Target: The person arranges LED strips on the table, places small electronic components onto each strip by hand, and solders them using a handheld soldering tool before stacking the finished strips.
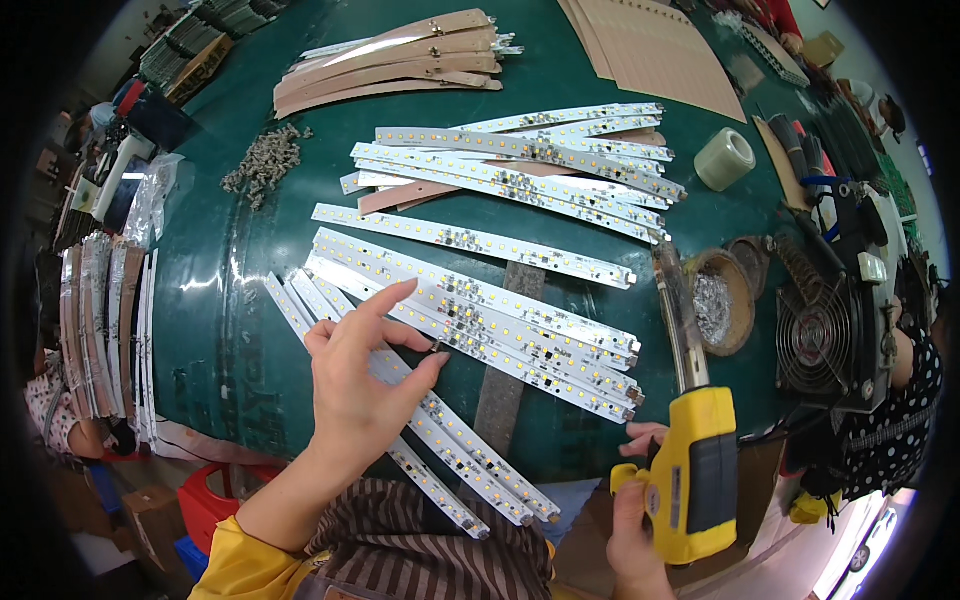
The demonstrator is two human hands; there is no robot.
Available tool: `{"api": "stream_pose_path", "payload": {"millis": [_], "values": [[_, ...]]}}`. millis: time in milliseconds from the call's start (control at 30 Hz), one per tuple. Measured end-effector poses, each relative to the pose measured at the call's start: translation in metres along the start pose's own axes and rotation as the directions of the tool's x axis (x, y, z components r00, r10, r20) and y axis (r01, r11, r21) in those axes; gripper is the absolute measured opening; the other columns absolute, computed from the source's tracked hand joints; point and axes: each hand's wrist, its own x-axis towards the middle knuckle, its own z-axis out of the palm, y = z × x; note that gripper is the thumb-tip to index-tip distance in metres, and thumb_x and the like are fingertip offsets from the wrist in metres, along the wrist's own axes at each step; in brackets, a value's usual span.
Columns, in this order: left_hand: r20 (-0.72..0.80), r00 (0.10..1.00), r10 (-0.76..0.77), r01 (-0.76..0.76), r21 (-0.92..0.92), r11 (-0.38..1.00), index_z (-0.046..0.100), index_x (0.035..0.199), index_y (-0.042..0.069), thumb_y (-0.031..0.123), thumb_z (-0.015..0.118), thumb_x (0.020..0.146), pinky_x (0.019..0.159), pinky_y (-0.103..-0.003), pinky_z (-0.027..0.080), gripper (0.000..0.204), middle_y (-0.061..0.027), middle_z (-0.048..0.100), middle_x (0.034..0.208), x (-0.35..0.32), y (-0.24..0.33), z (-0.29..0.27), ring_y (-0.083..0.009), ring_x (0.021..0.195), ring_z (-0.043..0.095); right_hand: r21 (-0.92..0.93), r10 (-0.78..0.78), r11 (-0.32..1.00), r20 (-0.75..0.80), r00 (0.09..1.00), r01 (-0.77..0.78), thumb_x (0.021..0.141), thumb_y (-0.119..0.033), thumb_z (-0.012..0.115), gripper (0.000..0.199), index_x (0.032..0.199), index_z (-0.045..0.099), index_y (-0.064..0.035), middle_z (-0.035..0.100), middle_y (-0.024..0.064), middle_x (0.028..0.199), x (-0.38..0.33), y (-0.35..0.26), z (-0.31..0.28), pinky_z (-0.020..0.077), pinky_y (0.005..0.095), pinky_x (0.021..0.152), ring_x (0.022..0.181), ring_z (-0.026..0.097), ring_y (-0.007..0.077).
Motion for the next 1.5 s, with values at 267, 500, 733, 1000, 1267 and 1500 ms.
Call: {"api": "stream_pose_path", "payload": {"millis": [267, 500, 733, 1000, 1267, 1500], "values": [[0.040, 0.999, -0.009, 0.011, -0.052, 0.999, 0.061, 0.120, 0.015, 0.014, 0.082, 0.068, 0.086, -0.035, 0.030, 0.055, 0.0080, 0.066, 0.080, 0.000, 0.001, -0.012, -0.0114, 0.079, 0.059, -0.132, 0.022, 0.991, -0.022, 1.000, -0.024, 0.096, -0.027, 0.054, 0.042, 0.125, 0.049, 0.0026, 0.062, 0.0129, 0.109, 0.002, 0.001, -0.001, 0.0426, 0.0325, 0.084, 0.097, 0.057, 0.0192], [0.013, 0.981, -0.193, 0.192, -0.147, 0.970, 0.074, 0.093, 0.005, 0.012, 0.078, 0.074, 0.078, -0.030, 0.048, 0.020, -0.0062, 0.072, 0.082, 0.031, -0.040, -0.062, -0.0171, 0.079, 0.067, 0.013, -0.040, 0.999, 0.044, 0.998, 0.040, 0.100, -0.030, 0.046, 0.044, 0.127, 0.044, 0.0050, 0.061, 0.0218, 0.116, 0.007, 0.013, -0.003, 0.0430, 0.0410, 0.096, 0.101, 0.058, 0.0254], [-0.360, 0.925, -0.121, 0.217, 0.239, 0.946, 0.073, 0.088, 0.004, 0.022, 0.077, 0.076, 0.078, -0.036, 0.041, 0.023, -0.0096, 0.071, 0.086, 0.095, -0.125, -0.091, -0.0216, 0.077, 0.066, 0.193, 0.010, 0.981, 0.094, 0.995, -0.028, 0.101, -0.033, 0.047, 0.045, 0.129, 0.040, 0.0016, 0.058, 0.0224, 0.115, -0.010, 0.017, -0.010, 0.0419, 0.0410, 0.097, 0.096, 0.055, 0.0234], [-0.351, 0.900, -0.260, 0.376, 0.318, 0.870, 0.075, 0.085, 0.013, 0.028, 0.074, 0.078, 0.080, -0.037, 0.033, 0.017, -0.0046, 0.071, 0.077, 0.118, -0.138, -0.072, -0.0222, 0.076, 0.066, 0.204, 0.171, 0.961, 0.097, 0.981, -0.187, 0.096, -0.045, 0.054, 0.056, 0.127, 0.041, -0.0009, 0.060, 0.0204, 0.111, -0.025, 0.009, -0.006, 0.0461, 0.0350, 0.084, 0.088, 0.058, 0.0196], [-0.324, 0.946, -0.012, 0.175, 0.478, 0.861, 0.074, 0.083, 0.008, 0.020, 0.070, 0.079, 0.085, -0.036, 0.030, 0.013, -0.0062, 0.070, 0.075, 0.111, -0.130, -0.078, -0.0213, 0.080, 0.063, 0.248, 0.223, 0.936, 0.138, 0.965, -0.251, 0.094, -0.047, 0.057, 0.058, 0.126, 0.041, -0.0021, 0.062, 0.0222, 0.111, -0.036, 0.016, -0.006, 0.0501, 0.0337, 0.078, 0.086, 0.062, 0.0207], [-0.295, 0.951, -0.094, 0.155, 0.193, 0.969, 0.074, 0.085, 0.006, 0.015, 0.071, 0.077, 0.079, -0.035, 0.041, 0.012, -0.0085, 0.071, 0.077, 0.088, -0.083, -0.071, -0.0234, 0.072, 0.067, 0.204, 0.214, 0.948, 0.154, 0.965, -0.243, 0.093, -0.049, 0.058, 0.062, 0.128, 0.040, -0.0004, 0.060, 0.0206, 0.112, -0.034, 0.008, -0.004, 0.0504, 0.0350, 0.080, 0.088, 0.062, 0.0214]]}}
